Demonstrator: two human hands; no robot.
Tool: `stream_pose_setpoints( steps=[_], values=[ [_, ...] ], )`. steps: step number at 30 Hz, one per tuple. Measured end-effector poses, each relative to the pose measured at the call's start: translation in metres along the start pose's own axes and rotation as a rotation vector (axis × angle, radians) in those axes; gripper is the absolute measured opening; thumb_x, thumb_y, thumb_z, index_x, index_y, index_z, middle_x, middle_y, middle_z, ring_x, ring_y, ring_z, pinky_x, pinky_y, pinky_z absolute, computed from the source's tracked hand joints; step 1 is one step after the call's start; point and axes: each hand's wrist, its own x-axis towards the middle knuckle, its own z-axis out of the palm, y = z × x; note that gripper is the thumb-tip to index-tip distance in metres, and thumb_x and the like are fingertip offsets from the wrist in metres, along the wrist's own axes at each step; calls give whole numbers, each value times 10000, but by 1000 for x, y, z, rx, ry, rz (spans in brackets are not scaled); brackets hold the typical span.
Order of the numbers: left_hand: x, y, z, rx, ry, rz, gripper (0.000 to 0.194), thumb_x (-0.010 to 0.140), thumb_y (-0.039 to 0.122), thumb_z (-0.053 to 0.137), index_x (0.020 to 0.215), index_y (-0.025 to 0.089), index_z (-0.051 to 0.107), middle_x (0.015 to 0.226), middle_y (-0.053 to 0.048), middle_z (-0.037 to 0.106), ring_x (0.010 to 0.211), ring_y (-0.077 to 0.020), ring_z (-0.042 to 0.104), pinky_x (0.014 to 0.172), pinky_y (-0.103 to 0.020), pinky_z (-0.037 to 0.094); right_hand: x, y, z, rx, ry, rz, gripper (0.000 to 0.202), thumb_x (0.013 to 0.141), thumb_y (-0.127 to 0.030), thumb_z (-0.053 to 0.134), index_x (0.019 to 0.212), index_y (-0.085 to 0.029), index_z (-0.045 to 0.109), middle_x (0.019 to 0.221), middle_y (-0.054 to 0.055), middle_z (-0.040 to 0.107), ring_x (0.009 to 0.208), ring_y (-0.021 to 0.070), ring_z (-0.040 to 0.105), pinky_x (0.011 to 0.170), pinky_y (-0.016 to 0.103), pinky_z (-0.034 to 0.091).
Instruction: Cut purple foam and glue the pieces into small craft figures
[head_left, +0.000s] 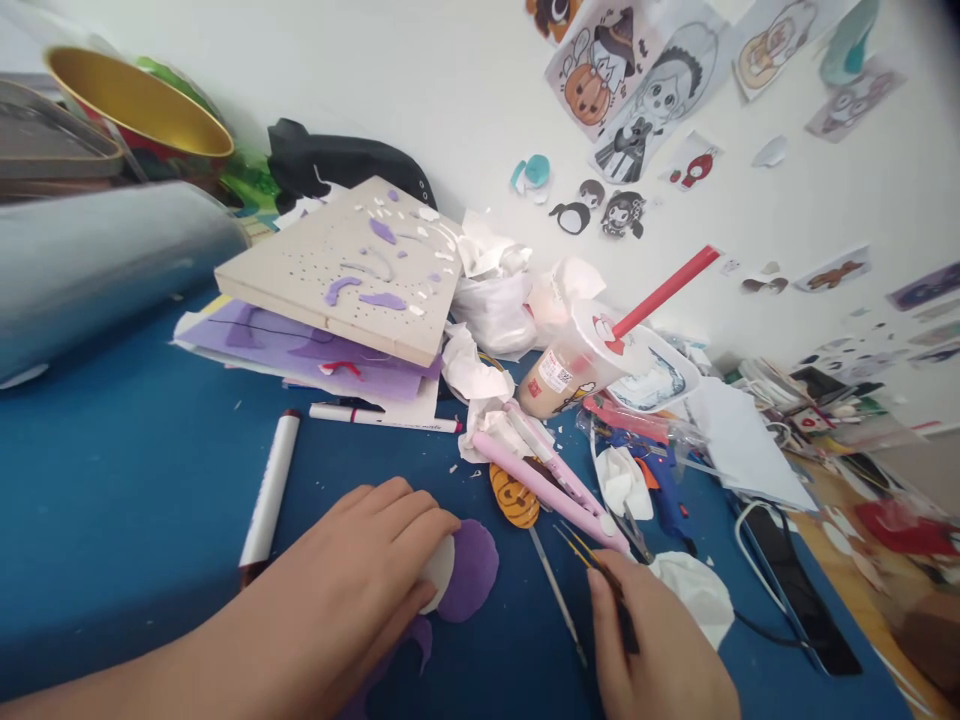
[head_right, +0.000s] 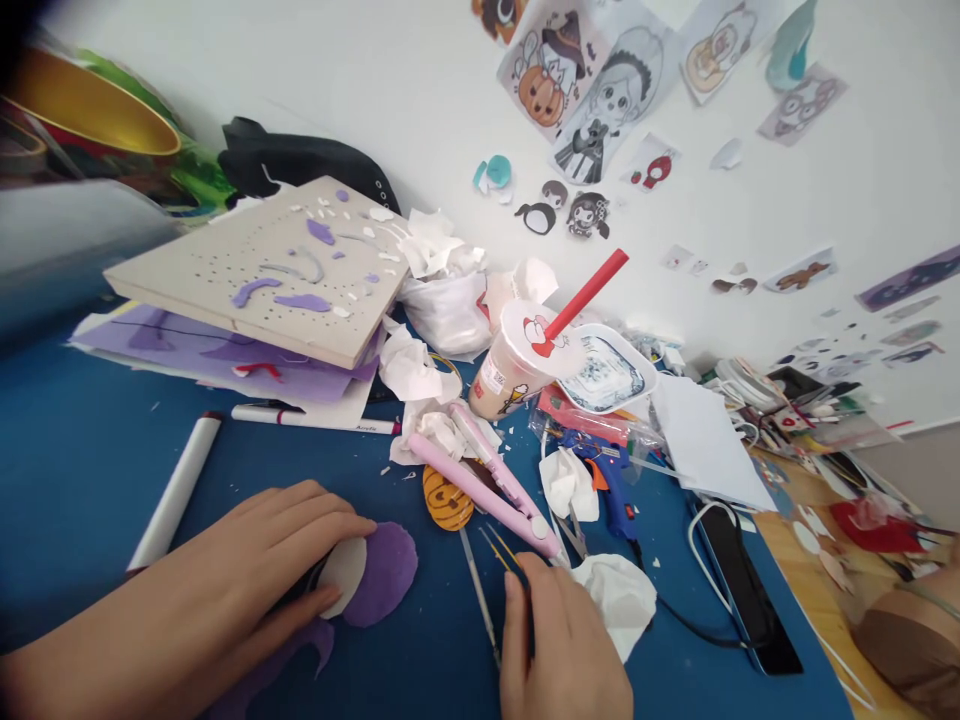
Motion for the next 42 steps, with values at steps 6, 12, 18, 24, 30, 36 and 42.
stream_pose_setpoints(
  steps=[6, 12, 18, 24, 30, 36, 42],
  values=[
    [2, -1, -6, -297, -146, -232, 233, 789, 129, 423, 961, 237, 537, 897, 8, 635, 828, -149, 597, 709, -242, 457, 4, -2, 3, 21, -23, -5, 319, 904, -353, 365, 921, -160, 620, 843, 98, 672, 776, 227, 612, 692, 335, 467],
    [8, -1, -11, -557, -200, -355, 121, 762, 183, 449, 873, 232, 459, 697, 57, 596, 646, -129, 554, 602, -225, 418, 30, -45, -3, 525, -107, 52, 287, 825, -299, 518, 1090, -196, 562, 988, 58, 655, 905, 189, 608, 722, 272, 511],
    [10, -2, -13, -682, -168, -360, 132, 727, 169, 441, 846, 219, 412, 639, 63, 538, 595, -124, 516, 545, -219, 391, 55, -70, -3, 814, -272, 287, 363, 704, -103, 539, 1042, -227, 592, 945, 33, 639, 857, 188, 605, 728, 304, 508],
    [11, -7, -21, -630, -105, -337, 76, 774, 255, 424, 840, 216, 421, 607, 58, 532, 557, -136, 521, 542, -244, 408, 72, -56, 0, 1045, -288, 255, 187, 745, -120, 479, 797, -200, 640, 844, 26, 640, 751, 157, 599, 667, 267, 486],
    [15, -13, -32, -625, 53, -321, 140, 826, 319, 407, 773, 196, 446, 668, 28, 518, 617, -137, 511, 599, -258, 417, 103, -53, 1, 1239, -257, 265, 181, 740, -152, 500, 805, -163, 669, 812, 40, 665, 743, 159, 614, 678, 264, 478],
    [18, -17, -24, -767, 58, -260, 193, 751, 358, 532, 712, 169, 525, 785, -20, 555, 716, -150, 522, 586, -230, 437, 114, -57, 7, 1406, -364, 149, 186, 770, -172, 507, 824, -186, 684, 827, 28, 651, 766, 156, 595, 687, 267, 453],
    [18, -18, -22, -975, 80, -371, 241, 677, 387, 625, 687, 163, 536, 625, 20, 561, 605, -143, 548, 550, -264, 482, 103, -65, 17, 1434, -257, 154, 142, 791, -234, 524, 899, -209, 614, 871, 16, 582, 751, 140, 557, 645, 248, 439]
  ],
)
